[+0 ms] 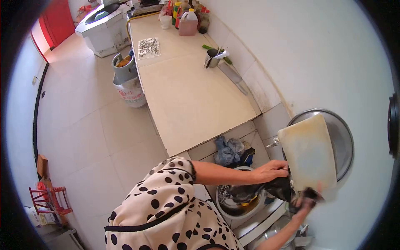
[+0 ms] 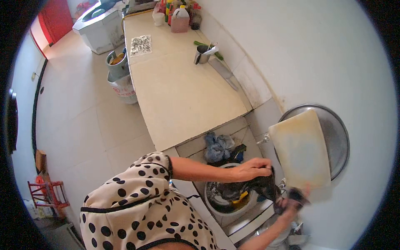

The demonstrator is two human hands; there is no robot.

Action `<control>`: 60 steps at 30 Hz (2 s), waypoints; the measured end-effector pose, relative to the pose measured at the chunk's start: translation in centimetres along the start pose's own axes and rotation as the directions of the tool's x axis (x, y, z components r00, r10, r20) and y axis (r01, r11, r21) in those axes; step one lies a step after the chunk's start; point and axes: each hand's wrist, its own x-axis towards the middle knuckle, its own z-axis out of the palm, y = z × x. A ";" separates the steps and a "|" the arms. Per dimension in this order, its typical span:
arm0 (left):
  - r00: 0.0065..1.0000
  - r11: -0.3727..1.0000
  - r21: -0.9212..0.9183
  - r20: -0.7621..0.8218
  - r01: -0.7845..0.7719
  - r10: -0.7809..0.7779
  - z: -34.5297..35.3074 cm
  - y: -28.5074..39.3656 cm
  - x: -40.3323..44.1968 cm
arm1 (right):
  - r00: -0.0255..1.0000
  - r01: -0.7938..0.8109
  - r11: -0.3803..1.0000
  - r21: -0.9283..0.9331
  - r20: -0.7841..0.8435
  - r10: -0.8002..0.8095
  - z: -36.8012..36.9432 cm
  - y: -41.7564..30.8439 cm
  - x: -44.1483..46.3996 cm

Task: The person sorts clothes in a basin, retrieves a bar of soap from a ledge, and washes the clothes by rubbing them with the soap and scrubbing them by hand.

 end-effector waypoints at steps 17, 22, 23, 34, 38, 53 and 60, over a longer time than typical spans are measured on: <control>0.918 0.720 0.663 0.385 -0.206 -0.093 0.8 -6.5 -0.3 | 0.918 0.033 0.908 0.418 -0.372 0.138 -2.9 5.3 -1.7; 0.923 0.901 0.363 0.203 0.238 -0.326 -1.3 -11.6 -2.7 | 0.841 -0.067 0.886 0.459 -0.452 0.298 -5.1 8.9 -2.1; 0.910 0.918 0.181 0.164 0.352 -0.381 -1.0 -12.0 -3.1 | 0.825 -0.096 0.878 0.470 -0.456 0.334 -7.0 12.2 -2.2; 0.901 0.987 -0.104 -0.404 0.126 -0.158 4.4 -20.1 -3.7 | 0.956 0.292 0.554 -0.780 0.259 -0.139 5.4 11.0 -5.1; 0.640 0.640 -0.595 -0.257 0.487 -0.725 8.6 -15.9 -3.1 | 0.974 0.013 0.528 -0.849 -0.108 -0.198 0.8 15.8 -1.6; 0.825 0.841 -0.121 -0.164 0.527 -0.541 5.1 -16.2 -3.5 | 0.985 -0.165 0.787 -0.594 -0.146 0.096 -1.9 18.9 -3.3; 0.998 0.817 0.573 -0.017 0.057 -0.058 4.8 -13.3 -2.1 | 0.924 -0.375 0.920 -0.116 0.039 0.381 -1.3 15.6 -5.7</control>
